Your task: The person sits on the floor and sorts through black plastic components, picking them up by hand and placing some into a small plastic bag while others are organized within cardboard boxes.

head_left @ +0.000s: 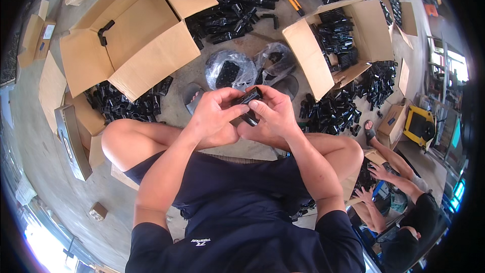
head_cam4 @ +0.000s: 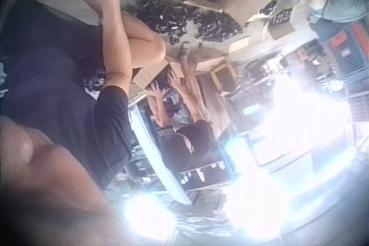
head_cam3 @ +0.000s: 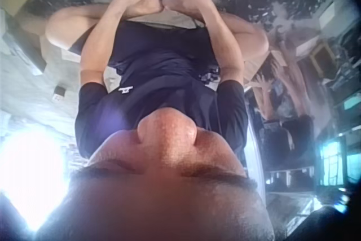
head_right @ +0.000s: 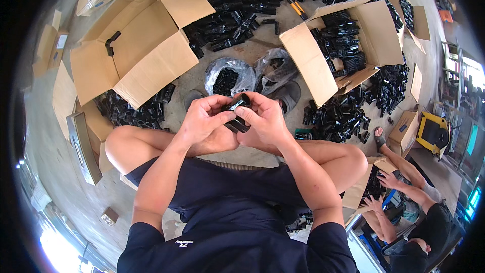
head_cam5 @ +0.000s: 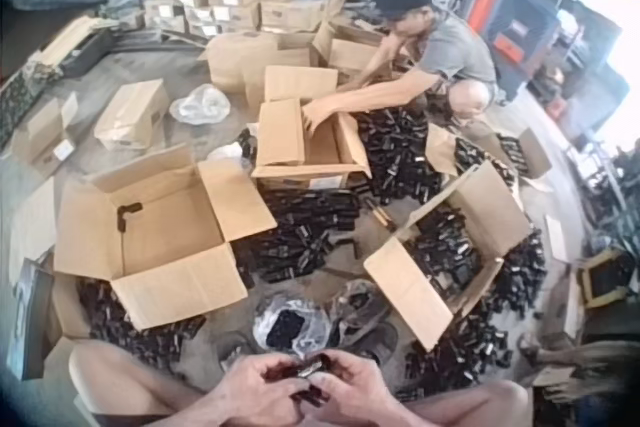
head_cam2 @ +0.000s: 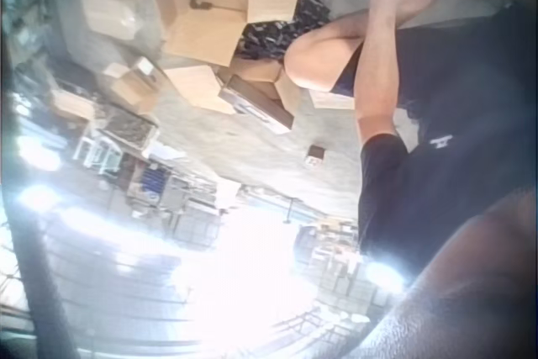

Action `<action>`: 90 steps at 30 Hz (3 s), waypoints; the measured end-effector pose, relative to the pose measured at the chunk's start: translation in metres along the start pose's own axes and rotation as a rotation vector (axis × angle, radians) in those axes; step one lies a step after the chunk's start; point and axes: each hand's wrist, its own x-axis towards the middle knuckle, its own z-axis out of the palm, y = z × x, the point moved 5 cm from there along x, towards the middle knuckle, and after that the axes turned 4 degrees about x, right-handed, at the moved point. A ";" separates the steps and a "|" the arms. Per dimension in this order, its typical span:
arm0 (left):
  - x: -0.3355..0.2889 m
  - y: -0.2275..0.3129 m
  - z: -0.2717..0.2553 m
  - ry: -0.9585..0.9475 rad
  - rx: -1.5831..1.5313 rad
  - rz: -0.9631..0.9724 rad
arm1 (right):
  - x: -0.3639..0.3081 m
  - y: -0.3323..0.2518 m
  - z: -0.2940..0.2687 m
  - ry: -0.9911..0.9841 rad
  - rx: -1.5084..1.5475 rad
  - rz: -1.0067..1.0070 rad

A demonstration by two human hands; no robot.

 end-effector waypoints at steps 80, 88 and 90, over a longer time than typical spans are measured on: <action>-0.007 0.047 -0.042 0.868 0.936 0.756 | 0.105 0.117 0.008 0.299 -1.051 -0.195; -0.013 0.050 -0.022 0.839 0.939 0.814 | 0.029 0.053 -0.033 0.594 -0.663 -0.253; -0.015 0.053 -0.016 0.836 0.968 0.841 | 0.021 0.041 -0.047 0.570 -0.550 -0.244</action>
